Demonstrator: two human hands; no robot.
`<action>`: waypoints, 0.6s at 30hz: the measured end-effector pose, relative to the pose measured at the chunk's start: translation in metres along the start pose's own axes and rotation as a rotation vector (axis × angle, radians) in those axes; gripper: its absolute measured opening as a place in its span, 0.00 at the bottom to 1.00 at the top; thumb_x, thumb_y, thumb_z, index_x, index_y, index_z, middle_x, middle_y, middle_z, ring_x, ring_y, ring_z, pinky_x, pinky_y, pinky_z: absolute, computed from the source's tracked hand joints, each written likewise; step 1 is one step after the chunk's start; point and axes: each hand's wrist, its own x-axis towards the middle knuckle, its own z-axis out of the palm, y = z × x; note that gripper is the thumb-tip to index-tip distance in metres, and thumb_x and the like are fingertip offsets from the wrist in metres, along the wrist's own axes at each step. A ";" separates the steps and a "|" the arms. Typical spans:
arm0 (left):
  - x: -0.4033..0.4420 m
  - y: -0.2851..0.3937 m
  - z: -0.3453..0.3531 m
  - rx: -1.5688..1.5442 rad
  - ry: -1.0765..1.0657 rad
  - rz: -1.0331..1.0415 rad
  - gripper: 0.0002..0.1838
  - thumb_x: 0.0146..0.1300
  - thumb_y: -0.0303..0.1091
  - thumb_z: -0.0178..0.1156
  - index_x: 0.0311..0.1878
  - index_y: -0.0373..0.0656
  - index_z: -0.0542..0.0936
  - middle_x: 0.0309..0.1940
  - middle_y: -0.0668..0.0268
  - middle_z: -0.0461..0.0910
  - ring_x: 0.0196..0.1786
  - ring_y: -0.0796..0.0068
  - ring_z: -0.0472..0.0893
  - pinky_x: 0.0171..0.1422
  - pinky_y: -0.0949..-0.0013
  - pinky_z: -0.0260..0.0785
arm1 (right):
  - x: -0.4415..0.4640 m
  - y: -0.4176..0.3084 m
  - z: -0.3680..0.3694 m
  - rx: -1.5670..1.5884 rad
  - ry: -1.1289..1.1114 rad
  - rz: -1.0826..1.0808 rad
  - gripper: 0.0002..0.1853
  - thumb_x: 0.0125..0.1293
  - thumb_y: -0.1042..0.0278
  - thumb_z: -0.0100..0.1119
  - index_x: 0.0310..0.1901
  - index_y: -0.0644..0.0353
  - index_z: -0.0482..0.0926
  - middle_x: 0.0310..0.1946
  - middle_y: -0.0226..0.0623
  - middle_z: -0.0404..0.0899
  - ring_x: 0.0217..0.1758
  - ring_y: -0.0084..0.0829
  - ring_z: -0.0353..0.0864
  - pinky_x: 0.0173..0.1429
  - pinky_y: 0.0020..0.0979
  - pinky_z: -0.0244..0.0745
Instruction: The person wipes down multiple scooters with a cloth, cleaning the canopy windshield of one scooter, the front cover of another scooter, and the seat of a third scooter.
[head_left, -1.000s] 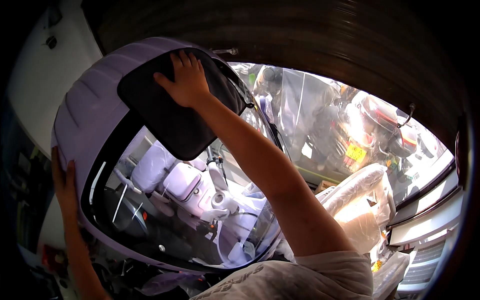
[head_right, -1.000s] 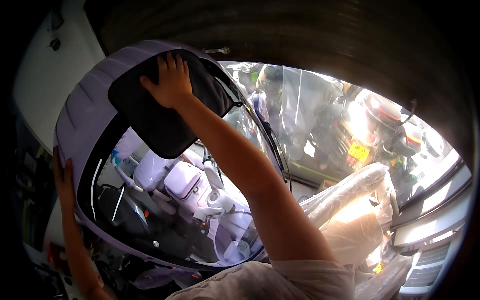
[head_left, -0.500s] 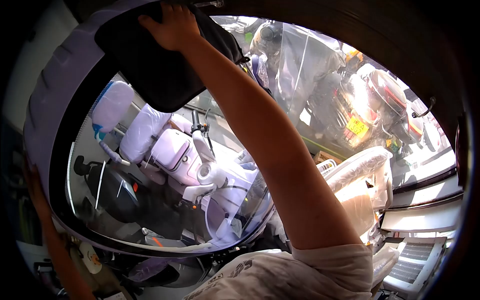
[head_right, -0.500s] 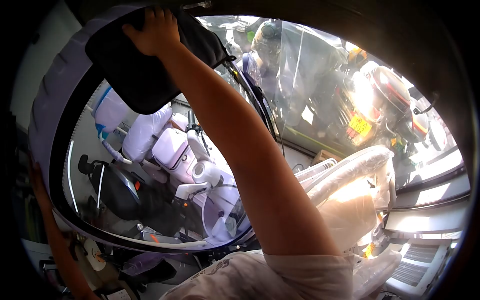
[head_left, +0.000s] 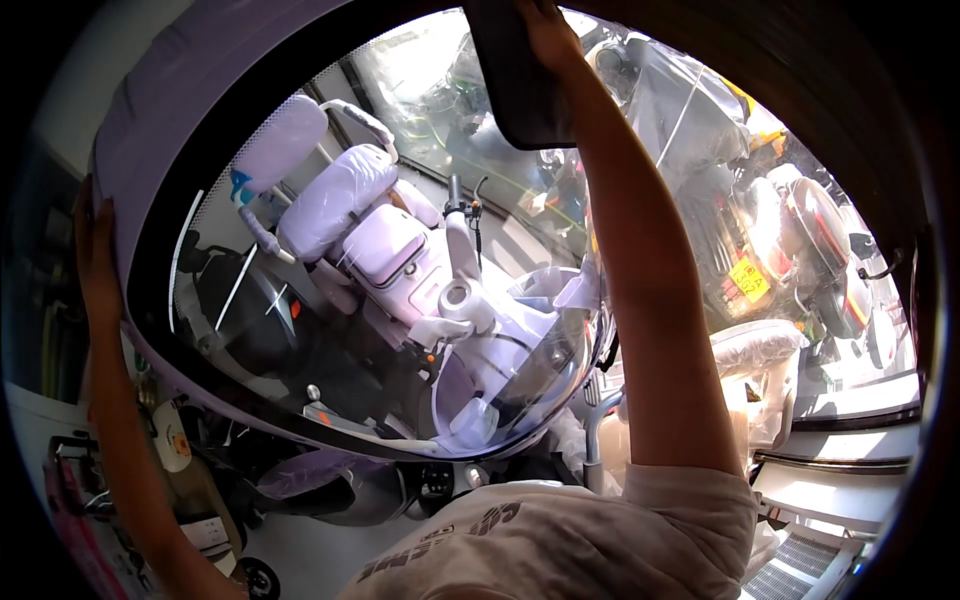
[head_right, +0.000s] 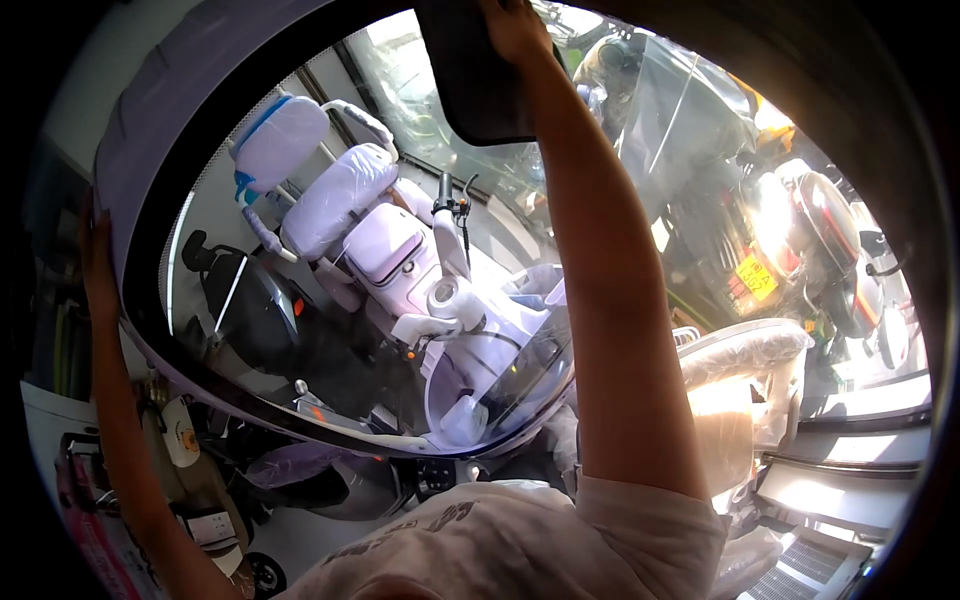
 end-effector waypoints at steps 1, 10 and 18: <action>0.001 -0.001 0.001 -0.021 -0.001 0.019 0.38 0.74 0.58 0.51 0.78 0.42 0.63 0.77 0.53 0.62 0.80 0.58 0.60 0.82 0.59 0.49 | 0.000 0.018 0.000 0.026 0.041 -0.021 0.43 0.73 0.32 0.43 0.75 0.62 0.63 0.75 0.53 0.62 0.79 0.48 0.60 0.81 0.40 0.53; -0.008 0.042 0.003 -0.156 0.010 -0.162 0.45 0.66 0.66 0.56 0.79 0.48 0.63 0.76 0.49 0.64 0.76 0.55 0.68 0.80 0.58 0.55 | -0.034 0.127 -0.005 0.016 0.107 -0.177 0.37 0.76 0.35 0.36 0.75 0.54 0.66 0.73 0.52 0.67 0.78 0.51 0.62 0.79 0.42 0.55; -0.005 0.031 0.010 -0.147 0.028 -0.072 0.49 0.63 0.70 0.55 0.79 0.44 0.63 0.74 0.47 0.67 0.73 0.54 0.71 0.77 0.61 0.57 | -0.101 0.170 -0.006 -0.223 0.136 -0.141 0.32 0.78 0.44 0.36 0.76 0.53 0.63 0.76 0.54 0.61 0.81 0.52 0.56 0.81 0.43 0.50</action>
